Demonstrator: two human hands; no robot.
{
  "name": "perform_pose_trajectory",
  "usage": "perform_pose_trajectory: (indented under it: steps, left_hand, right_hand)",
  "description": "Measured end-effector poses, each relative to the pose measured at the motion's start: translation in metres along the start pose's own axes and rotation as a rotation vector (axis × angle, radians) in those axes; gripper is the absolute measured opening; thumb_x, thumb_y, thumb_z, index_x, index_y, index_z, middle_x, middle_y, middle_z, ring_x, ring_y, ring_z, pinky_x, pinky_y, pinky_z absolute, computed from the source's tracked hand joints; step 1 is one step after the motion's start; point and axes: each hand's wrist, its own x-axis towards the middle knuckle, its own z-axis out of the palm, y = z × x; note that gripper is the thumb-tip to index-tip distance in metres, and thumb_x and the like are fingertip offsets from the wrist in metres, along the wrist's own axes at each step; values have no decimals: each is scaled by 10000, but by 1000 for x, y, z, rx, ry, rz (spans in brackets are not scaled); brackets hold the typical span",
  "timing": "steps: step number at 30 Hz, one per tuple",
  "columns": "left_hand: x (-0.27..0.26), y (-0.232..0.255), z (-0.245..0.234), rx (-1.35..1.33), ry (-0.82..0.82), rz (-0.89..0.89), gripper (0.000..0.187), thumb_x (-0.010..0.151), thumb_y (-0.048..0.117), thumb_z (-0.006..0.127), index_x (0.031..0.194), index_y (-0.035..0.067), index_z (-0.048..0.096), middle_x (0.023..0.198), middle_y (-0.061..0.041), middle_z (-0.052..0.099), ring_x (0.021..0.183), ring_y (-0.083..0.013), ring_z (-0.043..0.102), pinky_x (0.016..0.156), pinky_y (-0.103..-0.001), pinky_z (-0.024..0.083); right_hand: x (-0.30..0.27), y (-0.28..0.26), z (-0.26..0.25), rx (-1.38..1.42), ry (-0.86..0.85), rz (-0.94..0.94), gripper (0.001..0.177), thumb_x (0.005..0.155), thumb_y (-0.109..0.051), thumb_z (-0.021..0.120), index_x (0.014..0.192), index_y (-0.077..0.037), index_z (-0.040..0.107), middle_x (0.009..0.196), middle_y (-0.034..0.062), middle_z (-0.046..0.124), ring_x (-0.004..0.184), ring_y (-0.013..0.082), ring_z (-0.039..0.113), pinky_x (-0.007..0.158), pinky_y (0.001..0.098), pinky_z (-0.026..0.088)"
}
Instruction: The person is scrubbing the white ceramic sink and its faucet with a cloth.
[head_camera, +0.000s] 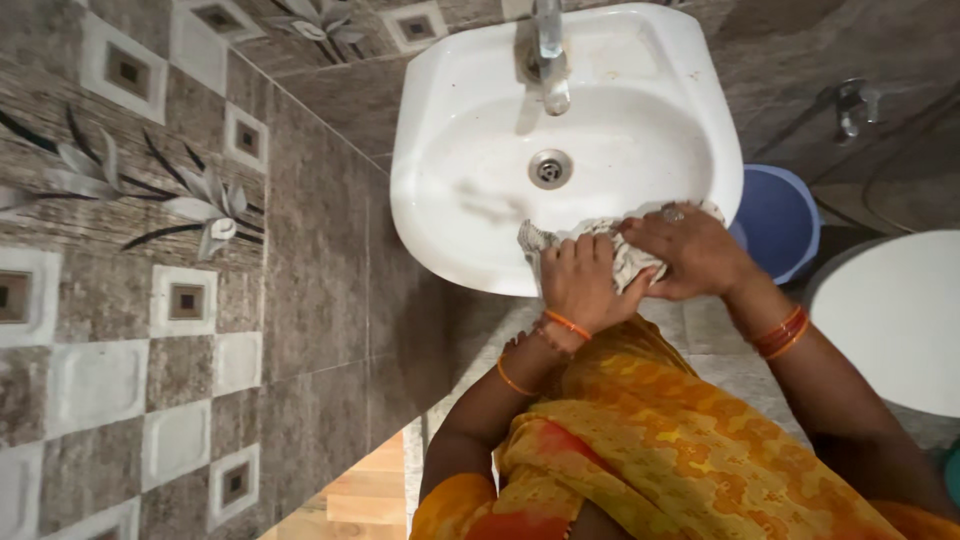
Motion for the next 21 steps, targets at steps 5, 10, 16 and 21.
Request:
perform_pose_trajectory:
  steps: [5, 10, 16, 21]
  left_hand:
    - [20, 33, 24, -70, 18, -84, 573, 794, 570, 671, 967, 23, 675, 918, -162, 683, 862, -334, 638, 831, -502, 437]
    - [13, 32, 28, -110, 9, -81, 538, 805, 524, 692, 984, 17, 657, 939, -162, 674, 883, -343, 634, 871, -500, 443]
    - [-5, 7, 20, -138, 58, 88, 563, 853, 477, 705, 1135, -6, 640, 1009, -158, 645, 914, -333, 621, 892, -470, 456]
    - [-13, -33, -7, -186, 14, 224, 542, 851, 448, 734, 1141, -1, 640, 1040, -162, 636, 930, -326, 611, 877, -455, 469]
  right_hand:
    - [-10, 22, -5, -31, 7, -5, 736, 532, -290, 773, 1240, -101, 698, 1272, 80, 710, 1086, 306, 677, 938, 469, 483]
    - [-17, 4, -2, -21, 118, 77, 701, 574, -269, 740, 1246, -75, 686, 1295, 108, 702, 1079, 317, 676, 923, 468, 448]
    - [-10, -27, 3, -91, 93, 190, 739, 569, -279, 736, 1274, -65, 676, 1308, 132, 682, 1117, 349, 666, 985, 491, 413]
    - [11, -62, 8, -148, -14, 294, 775, 558, -273, 764, 1289, -44, 649, 1329, 145, 668, 1129, 344, 656, 1043, 507, 395]
